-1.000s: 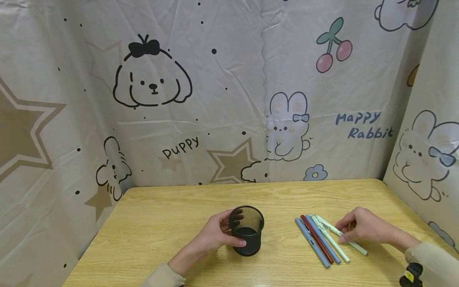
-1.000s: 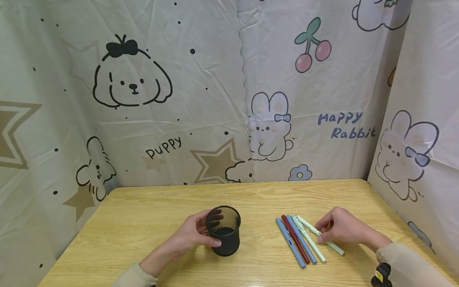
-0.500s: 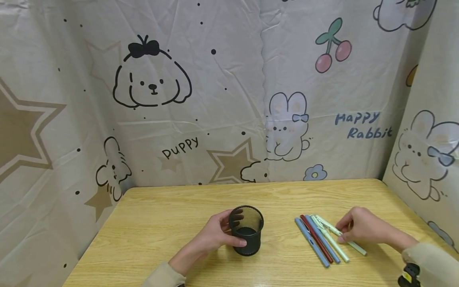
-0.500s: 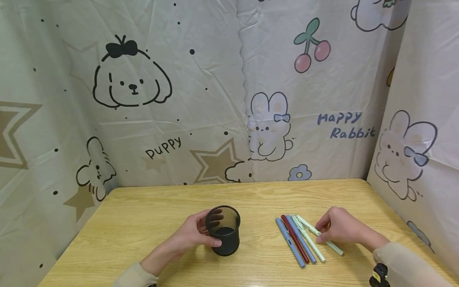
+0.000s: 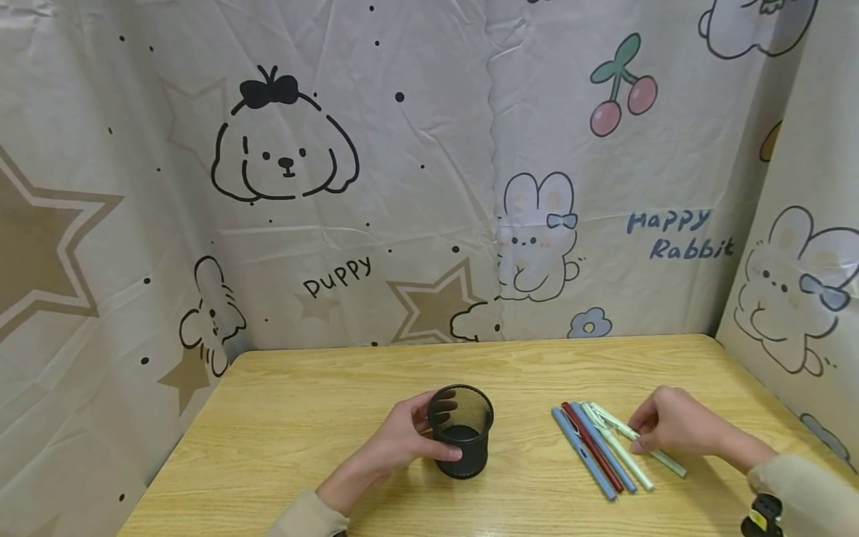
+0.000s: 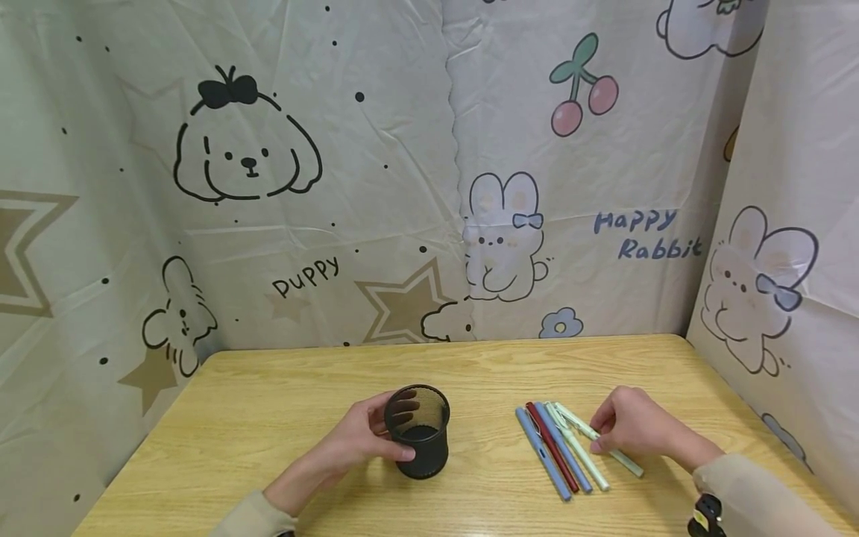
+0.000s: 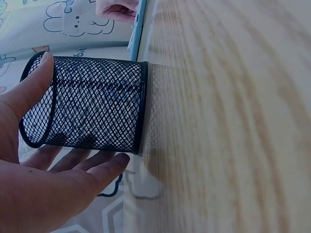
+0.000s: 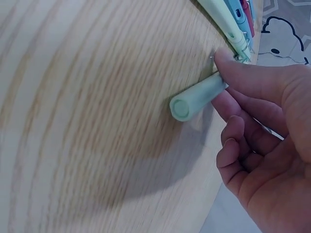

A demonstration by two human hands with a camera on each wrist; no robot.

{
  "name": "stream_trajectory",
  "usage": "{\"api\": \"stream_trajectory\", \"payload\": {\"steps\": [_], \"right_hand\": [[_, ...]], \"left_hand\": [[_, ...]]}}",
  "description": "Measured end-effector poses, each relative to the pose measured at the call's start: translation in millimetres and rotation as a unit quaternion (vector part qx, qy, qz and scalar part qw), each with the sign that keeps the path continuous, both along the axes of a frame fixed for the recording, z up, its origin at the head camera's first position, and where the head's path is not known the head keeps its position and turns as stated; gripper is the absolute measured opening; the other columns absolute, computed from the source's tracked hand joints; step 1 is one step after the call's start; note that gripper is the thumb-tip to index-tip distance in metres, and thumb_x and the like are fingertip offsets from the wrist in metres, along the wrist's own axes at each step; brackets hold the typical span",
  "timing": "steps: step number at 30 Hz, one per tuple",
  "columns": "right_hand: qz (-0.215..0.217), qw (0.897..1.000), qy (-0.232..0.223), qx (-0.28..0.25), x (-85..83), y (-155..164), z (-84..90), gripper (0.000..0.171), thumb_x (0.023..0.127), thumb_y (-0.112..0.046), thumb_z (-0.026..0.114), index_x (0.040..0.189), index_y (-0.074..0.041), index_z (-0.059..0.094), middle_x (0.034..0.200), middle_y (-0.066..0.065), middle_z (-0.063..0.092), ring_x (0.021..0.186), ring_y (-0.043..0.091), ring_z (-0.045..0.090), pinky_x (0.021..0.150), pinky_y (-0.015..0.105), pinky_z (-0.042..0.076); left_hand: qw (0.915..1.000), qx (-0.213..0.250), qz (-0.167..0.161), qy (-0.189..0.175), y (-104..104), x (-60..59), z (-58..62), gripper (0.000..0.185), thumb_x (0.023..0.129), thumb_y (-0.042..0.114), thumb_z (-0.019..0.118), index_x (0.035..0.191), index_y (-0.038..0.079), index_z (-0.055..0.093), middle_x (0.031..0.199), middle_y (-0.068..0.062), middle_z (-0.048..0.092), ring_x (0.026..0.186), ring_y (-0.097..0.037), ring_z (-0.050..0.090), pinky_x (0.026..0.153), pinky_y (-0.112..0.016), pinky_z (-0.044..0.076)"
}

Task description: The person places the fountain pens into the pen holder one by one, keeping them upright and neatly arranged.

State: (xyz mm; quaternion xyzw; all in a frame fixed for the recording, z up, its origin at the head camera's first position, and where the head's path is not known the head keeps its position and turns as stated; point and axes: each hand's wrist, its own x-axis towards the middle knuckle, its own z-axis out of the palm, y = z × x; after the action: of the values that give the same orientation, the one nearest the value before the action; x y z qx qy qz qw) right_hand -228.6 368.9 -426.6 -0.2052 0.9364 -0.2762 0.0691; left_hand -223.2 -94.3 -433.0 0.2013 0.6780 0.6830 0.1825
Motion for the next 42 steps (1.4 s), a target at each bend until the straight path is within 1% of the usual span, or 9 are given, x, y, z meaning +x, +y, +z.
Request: {"api": "stream_trajectory", "payload": {"steps": [4, 11, 19, 25, 30, 34, 39, 42], "right_hand": [[-0.008, 1.000, 0.008, 0.008, 1.0, -1.5, 0.4, 0.019, 0.077, -0.014, 0.094, 0.089, -0.006, 0.082, 0.079, -0.007, 0.072, 0.071, 0.004, 0.060, 0.061, 0.027, 0.053], [-0.021, 1.000, 0.004, 0.014, 3.4, -4.3, 1.5, 0.017, 0.076, -0.010, 0.092, 0.089, -0.007, 0.082, 0.078, -0.007, 0.071, 0.069, 0.005, 0.061, 0.062, 0.027, 0.053], [-0.041, 0.999, -0.003, 0.012, 6.6, -3.1, 0.4, 0.015, 0.077, -0.012, 0.092, 0.087, -0.009, 0.081, 0.076, -0.007, 0.069, 0.068, 0.008, 0.058, 0.061, 0.027, 0.051], [-0.051, 0.999, -0.016, -0.008, 6.5, 0.1, -0.2, 0.020, 0.079, -0.012, 0.090, 0.094, -0.003, 0.081, 0.081, -0.004, 0.073, 0.073, 0.009, 0.063, 0.064, 0.027, 0.054], [-0.067, 0.997, -0.020, -0.016, 7.9, 1.1, 2.3, 0.023, 0.079, -0.012, 0.089, 0.097, 0.000, 0.081, 0.084, -0.002, 0.074, 0.075, 0.011, 0.064, 0.065, 0.027, 0.054], [-0.083, 0.996, -0.020, -0.016, 9.5, 1.1, 4.7, 0.024, 0.081, -0.010, 0.088, 0.100, 0.003, 0.080, 0.086, -0.001, 0.074, 0.076, 0.012, 0.063, 0.065, 0.027, 0.054], [-0.088, 0.996, -0.013, -0.024, 11.1, -0.6, 8.5, 0.022, 0.085, -0.008, 0.084, 0.102, 0.005, 0.079, 0.082, -0.001, 0.071, 0.072, 0.011, 0.058, 0.064, 0.027, 0.052], [-0.087, 0.996, -0.002, -0.030, 11.2, -2.4, 11.8, 0.023, 0.086, -0.009, 0.084, 0.103, 0.006, 0.079, 0.082, -0.001, 0.071, 0.072, 0.010, 0.058, 0.064, 0.026, 0.053]], "left_hand": [[1.0000, -0.004, 0.001, 0.001, 0.1, 0.3, 0.6, 0.083, 0.079, -0.005, 0.090, 0.153, -0.001, 0.051, 0.148, -0.024, 0.055, 0.137, -0.044, 0.053, 0.116, -0.052, 0.040], [1.0000, -0.006, 0.005, 0.000, 0.3, 0.2, 1.0, 0.083, 0.079, -0.004, 0.090, 0.153, 0.001, 0.051, 0.148, -0.023, 0.055, 0.137, -0.043, 0.053, 0.116, -0.051, 0.040], [1.0000, -0.003, 0.003, 0.000, 0.5, 0.4, -0.3, 0.083, 0.079, -0.004, 0.090, 0.153, 0.000, 0.052, 0.148, -0.023, 0.055, 0.137, -0.042, 0.053, 0.116, -0.051, 0.040], [1.0000, -0.002, 0.004, -0.001, -0.1, 0.9, 0.5, 0.082, 0.079, -0.005, 0.089, 0.152, 0.002, 0.053, 0.149, -0.023, 0.055, 0.137, -0.043, 0.053, 0.116, -0.050, 0.040], [1.0000, -0.002, 0.007, -0.004, -0.2, 0.8, -0.2, 0.083, 0.079, -0.005, 0.090, 0.152, 0.000, 0.052, 0.149, -0.025, 0.054, 0.137, -0.043, 0.053, 0.116, -0.049, 0.041], [1.0000, 0.001, 0.008, -0.003, 0.1, 0.5, -1.0, 0.082, 0.078, -0.006, 0.090, 0.151, 0.000, 0.053, 0.149, -0.026, 0.054, 0.137, -0.044, 0.053, 0.116, -0.050, 0.040], [0.9999, 0.003, 0.010, -0.002, 0.6, 0.3, -1.4, 0.081, 0.078, -0.006, 0.090, 0.151, 0.001, 0.054, 0.148, -0.026, 0.055, 0.136, -0.044, 0.053, 0.116, -0.051, 0.040], [0.9999, 0.002, 0.011, -0.001, 0.6, 0.0, -1.6, 0.083, 0.078, -0.006, 0.090, 0.152, 0.000, 0.052, 0.148, -0.026, 0.055, 0.136, -0.043, 0.054, 0.116, -0.050, 0.040]]}}
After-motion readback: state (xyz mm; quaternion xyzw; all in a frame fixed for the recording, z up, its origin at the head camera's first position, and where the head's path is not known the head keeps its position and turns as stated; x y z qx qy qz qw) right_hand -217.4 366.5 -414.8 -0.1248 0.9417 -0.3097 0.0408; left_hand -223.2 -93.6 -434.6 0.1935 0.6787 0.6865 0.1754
